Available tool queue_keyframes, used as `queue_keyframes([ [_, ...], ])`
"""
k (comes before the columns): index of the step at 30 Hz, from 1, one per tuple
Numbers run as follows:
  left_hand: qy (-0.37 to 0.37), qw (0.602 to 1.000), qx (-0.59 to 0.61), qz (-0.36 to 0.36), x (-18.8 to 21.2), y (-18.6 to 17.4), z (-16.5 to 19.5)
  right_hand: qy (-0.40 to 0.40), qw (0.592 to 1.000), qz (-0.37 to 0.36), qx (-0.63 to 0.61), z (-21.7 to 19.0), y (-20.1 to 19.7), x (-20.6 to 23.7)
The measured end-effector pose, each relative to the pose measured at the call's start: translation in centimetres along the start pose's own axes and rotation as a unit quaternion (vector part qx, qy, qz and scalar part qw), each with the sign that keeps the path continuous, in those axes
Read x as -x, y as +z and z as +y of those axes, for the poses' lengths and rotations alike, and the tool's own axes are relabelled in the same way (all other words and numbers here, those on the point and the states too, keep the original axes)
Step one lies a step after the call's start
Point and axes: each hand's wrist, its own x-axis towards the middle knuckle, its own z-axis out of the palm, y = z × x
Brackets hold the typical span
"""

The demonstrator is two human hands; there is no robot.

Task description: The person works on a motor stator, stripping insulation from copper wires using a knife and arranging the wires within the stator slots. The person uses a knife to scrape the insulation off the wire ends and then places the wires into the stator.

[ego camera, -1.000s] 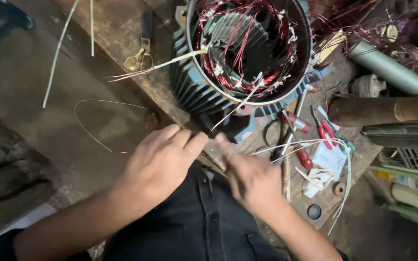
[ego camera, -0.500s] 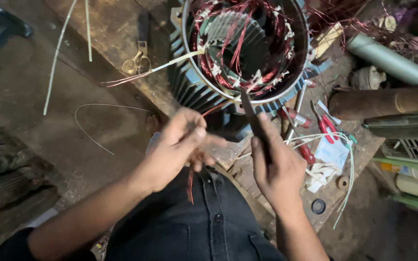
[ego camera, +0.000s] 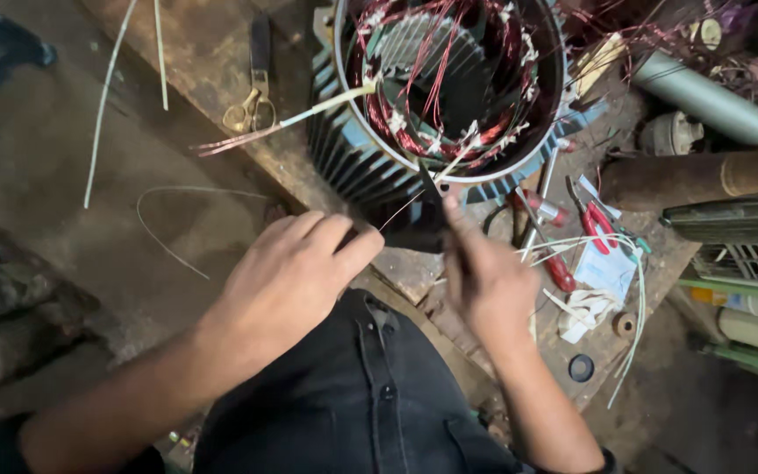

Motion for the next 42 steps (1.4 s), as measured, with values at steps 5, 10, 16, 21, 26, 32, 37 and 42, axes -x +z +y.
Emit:
queue_keyframes([
  [5, -0.012, 0.998, -0.061, -0.01, 0.6, 1.1, 0.1, -0.008, 0.997, -0.027, -0.072, 0.1, 0.7, 0.0],
  [10, -0.082, 0.996, -0.024, -0.013, -0.2, 2.3, 0.4, -0.066, 0.986, 0.026, -0.153, -0.8, 0.4, -0.4],
  [16, -0.213, 0.924, 0.282, -0.147, -2.0, 1.3, -0.4, 0.083, 0.991, 0.051, -0.087, 0.3, -0.9, 0.6],
  [21, 0.014, 1.0, 0.02, 0.003, -0.8, -0.2, -0.4, -0.039, 0.998, 0.038, -0.009, 0.5, -0.2, 0.4],
  [26, 0.0, 0.991, -0.131, -0.032, -0.9, 0.0, 0.5, -0.041, 0.999, 0.031, 0.019, -1.3, 0.0, -0.4],
  [32, 0.015, 0.993, -0.115, -0.017, -0.9, -0.5, 0.9, 0.008, 1.0, 0.015, 0.003, 0.3, -0.3, 0.3],
  [37, -0.004, 0.995, -0.099, -0.021, -0.6, 0.0, 1.1, -0.03, 0.986, -0.015, -0.163, 1.7, 0.6, 1.0],
  [42, -0.04, 0.995, -0.092, -0.017, -1.1, 1.1, 0.9, -0.025, 0.996, -0.009, -0.079, 0.1, 0.8, 0.5],
])
